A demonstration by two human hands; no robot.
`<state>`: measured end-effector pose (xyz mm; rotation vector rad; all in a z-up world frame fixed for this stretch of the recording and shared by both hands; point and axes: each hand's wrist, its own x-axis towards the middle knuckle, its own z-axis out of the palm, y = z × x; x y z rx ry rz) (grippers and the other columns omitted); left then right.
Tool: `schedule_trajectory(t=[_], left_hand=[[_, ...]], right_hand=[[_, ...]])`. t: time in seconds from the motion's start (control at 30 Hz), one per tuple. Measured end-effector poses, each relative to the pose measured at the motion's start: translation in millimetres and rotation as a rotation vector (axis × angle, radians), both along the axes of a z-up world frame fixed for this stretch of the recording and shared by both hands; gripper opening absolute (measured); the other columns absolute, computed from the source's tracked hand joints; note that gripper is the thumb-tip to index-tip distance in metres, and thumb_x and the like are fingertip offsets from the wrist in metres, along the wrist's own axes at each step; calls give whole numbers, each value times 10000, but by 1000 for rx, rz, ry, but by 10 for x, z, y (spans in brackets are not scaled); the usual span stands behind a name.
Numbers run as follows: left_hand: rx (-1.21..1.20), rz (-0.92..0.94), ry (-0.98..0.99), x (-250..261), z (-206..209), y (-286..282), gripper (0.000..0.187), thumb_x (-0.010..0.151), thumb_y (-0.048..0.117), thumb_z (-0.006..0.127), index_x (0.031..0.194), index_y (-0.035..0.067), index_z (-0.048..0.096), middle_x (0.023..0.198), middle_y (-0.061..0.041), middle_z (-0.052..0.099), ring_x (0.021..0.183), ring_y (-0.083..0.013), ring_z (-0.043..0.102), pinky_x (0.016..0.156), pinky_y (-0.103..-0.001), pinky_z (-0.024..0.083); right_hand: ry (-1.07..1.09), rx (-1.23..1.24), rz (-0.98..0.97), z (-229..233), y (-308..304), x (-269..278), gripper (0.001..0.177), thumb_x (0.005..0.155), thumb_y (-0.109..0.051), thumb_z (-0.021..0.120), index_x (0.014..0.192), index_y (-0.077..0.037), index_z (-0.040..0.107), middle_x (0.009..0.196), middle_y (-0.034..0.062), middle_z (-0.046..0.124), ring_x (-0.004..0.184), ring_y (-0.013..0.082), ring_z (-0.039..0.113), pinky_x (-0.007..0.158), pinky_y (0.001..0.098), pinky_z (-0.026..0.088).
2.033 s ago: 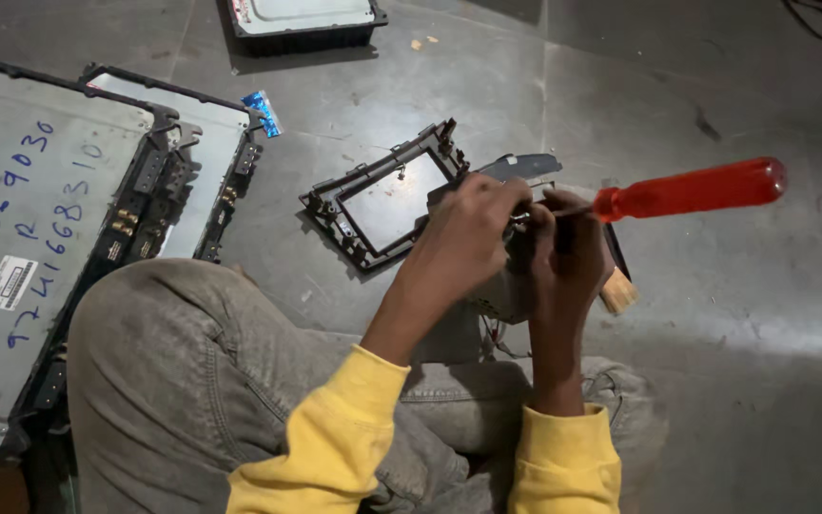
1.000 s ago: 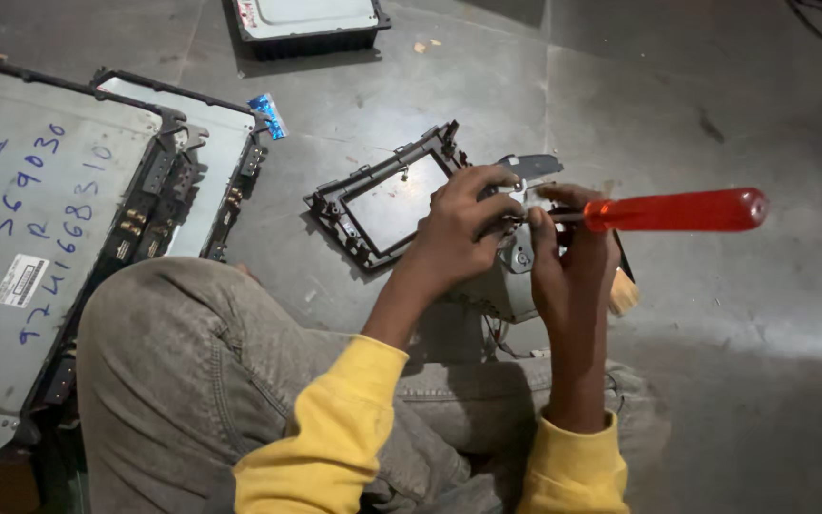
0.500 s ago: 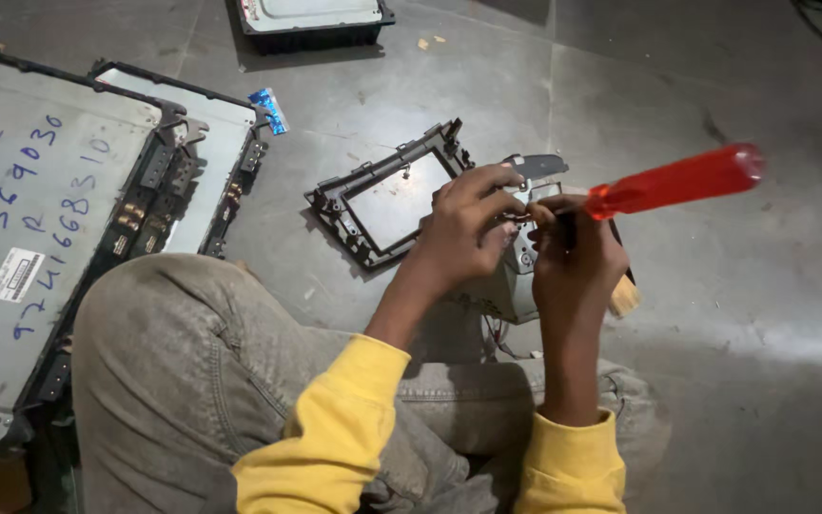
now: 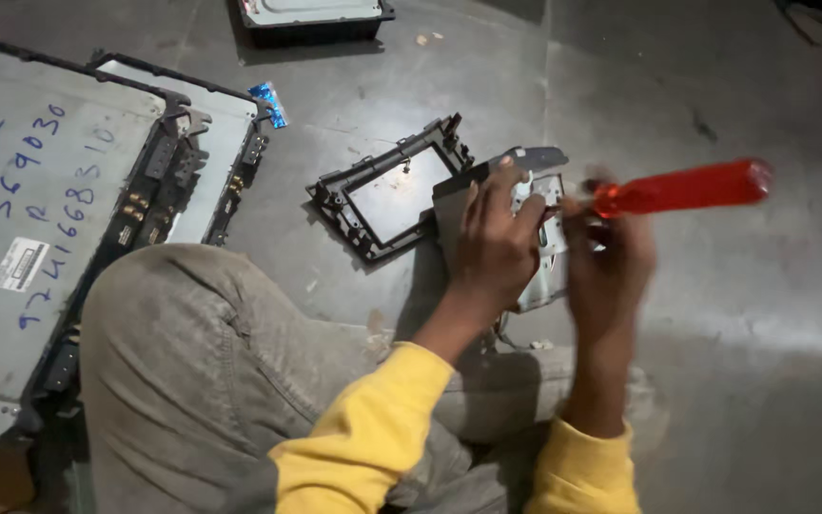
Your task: The person sits on the floor and repairs a disassembled car stereo unit. They use a brush to clean the metal casing, then use a screwdriver to remove and reattach screws on the metal frame and internal components.
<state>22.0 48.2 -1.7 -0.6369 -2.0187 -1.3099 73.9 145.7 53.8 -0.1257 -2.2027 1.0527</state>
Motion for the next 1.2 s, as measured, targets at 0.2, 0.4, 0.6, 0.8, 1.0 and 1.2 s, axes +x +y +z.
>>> schedule_trajectory(t=[0.2, 0.4, 0.6, 0.8, 1.0, 1.2], left_hand=[[-61, 33, -19, -27, -2, 0, 173, 952, -4, 627, 1104, -1, 709, 1348, -249, 568, 1308, -434, 573, 1143, -533, 473], [16, -1, -6, -122, -197, 50, 150, 971, 106, 681, 1055, -10, 638, 1372, -245, 576, 1281, -415, 579, 1133, -520, 455], [86, -125, 25, -251, -297, -20, 247, 986, 141, 665, 1159, 21, 535, 1343, -209, 561, 1358, -413, 534, 1181, -558, 379], [84, -154, -43, -188, -360, -35, 284, 981, 169, 699, 1178, 17, 563, 1355, -199, 551, 1382, -386, 519, 1183, -591, 356], [40, -68, -46, -169, -188, -68, 290, 1021, 243, 660, 1217, 37, 603, 1437, -174, 543, 1392, -333, 530, 1216, -593, 365], [-45, -25, -16, -146, -212, -99, 270, 1023, 221, 645, 1231, 49, 623, 1436, -155, 563, 1405, -276, 513, 1096, -461, 408]], right_hand=[[105, 107, 144, 958, -170, 453, 450, 1145, 23, 661, 1526, -19, 424, 1371, 110, 566, 1059, 180, 612, 953, 295, 562], [70, 344, 149, 1273, -169, 243, 384, 1029, 113, 648, 1392, 27, 559, 1259, 165, 672, 1185, 223, 713, 1008, 327, 625], [239, 484, -157, 991, -256, 159, 478, 1010, -67, 860, 1412, -31, 603, 1146, 161, 675, 1013, 222, 761, 888, 321, 625], [244, 338, -75, 729, -260, 123, 526, 1095, -62, 832, 1494, -59, 489, 1170, 120, 726, 1096, 193, 782, 930, 310, 625], [24, 550, -25, 1309, -236, 49, 499, 956, -88, 867, 1360, -35, 579, 1095, 141, 731, 931, 196, 763, 765, 292, 643], [-414, 1804, 275, 1995, -204, -83, 219, 844, -181, 778, 1047, -145, 704, 930, 39, 701, 831, 167, 704, 690, 306, 569]])
